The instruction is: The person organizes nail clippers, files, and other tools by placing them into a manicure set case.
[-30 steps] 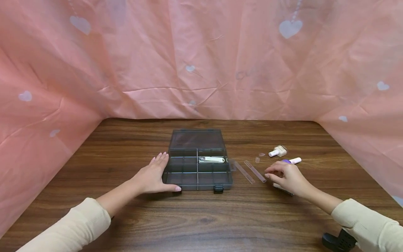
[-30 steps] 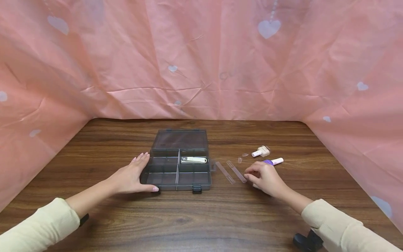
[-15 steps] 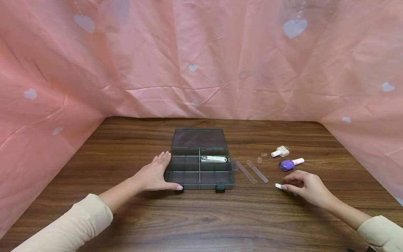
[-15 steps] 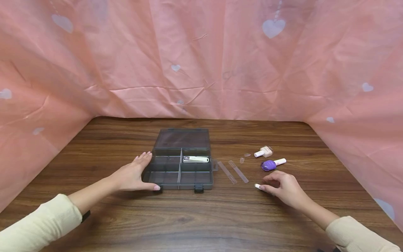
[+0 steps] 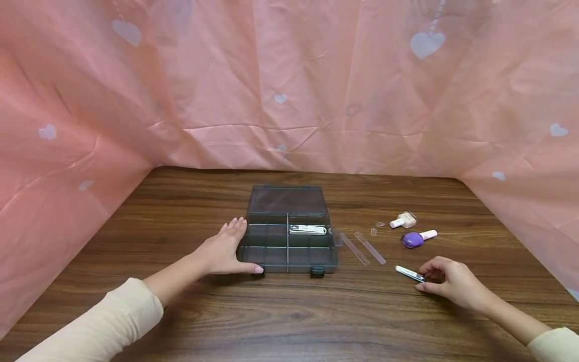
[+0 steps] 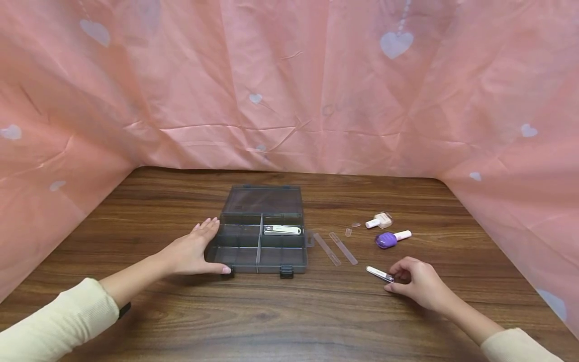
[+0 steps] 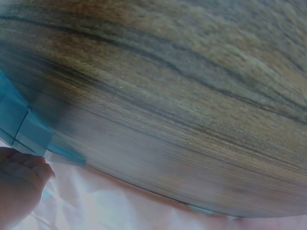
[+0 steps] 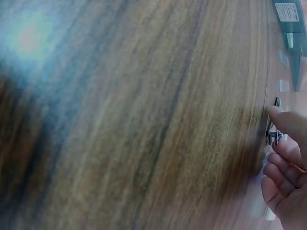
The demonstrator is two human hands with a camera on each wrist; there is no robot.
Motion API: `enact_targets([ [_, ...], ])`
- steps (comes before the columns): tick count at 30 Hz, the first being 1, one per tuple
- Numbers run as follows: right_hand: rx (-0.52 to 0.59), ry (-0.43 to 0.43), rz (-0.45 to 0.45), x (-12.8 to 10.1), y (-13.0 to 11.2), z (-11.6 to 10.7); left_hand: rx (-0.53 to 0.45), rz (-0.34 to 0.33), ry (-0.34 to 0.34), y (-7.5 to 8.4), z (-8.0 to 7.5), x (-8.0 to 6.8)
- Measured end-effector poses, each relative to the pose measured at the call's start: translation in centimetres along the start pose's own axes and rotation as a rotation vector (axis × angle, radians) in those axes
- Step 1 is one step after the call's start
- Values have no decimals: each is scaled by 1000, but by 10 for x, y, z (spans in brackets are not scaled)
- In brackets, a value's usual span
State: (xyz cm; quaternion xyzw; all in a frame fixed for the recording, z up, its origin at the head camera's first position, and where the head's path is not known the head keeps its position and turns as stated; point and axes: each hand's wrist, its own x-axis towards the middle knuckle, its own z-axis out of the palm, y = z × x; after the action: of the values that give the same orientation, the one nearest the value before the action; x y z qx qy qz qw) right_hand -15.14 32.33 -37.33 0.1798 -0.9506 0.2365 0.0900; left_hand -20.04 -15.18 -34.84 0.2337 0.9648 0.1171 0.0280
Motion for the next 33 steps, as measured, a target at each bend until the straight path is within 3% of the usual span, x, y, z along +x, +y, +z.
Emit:
enact_targets([
  [33, 78, 18, -20, 7, -5, 6, 4, -20, -41, 1, -3, 1],
])
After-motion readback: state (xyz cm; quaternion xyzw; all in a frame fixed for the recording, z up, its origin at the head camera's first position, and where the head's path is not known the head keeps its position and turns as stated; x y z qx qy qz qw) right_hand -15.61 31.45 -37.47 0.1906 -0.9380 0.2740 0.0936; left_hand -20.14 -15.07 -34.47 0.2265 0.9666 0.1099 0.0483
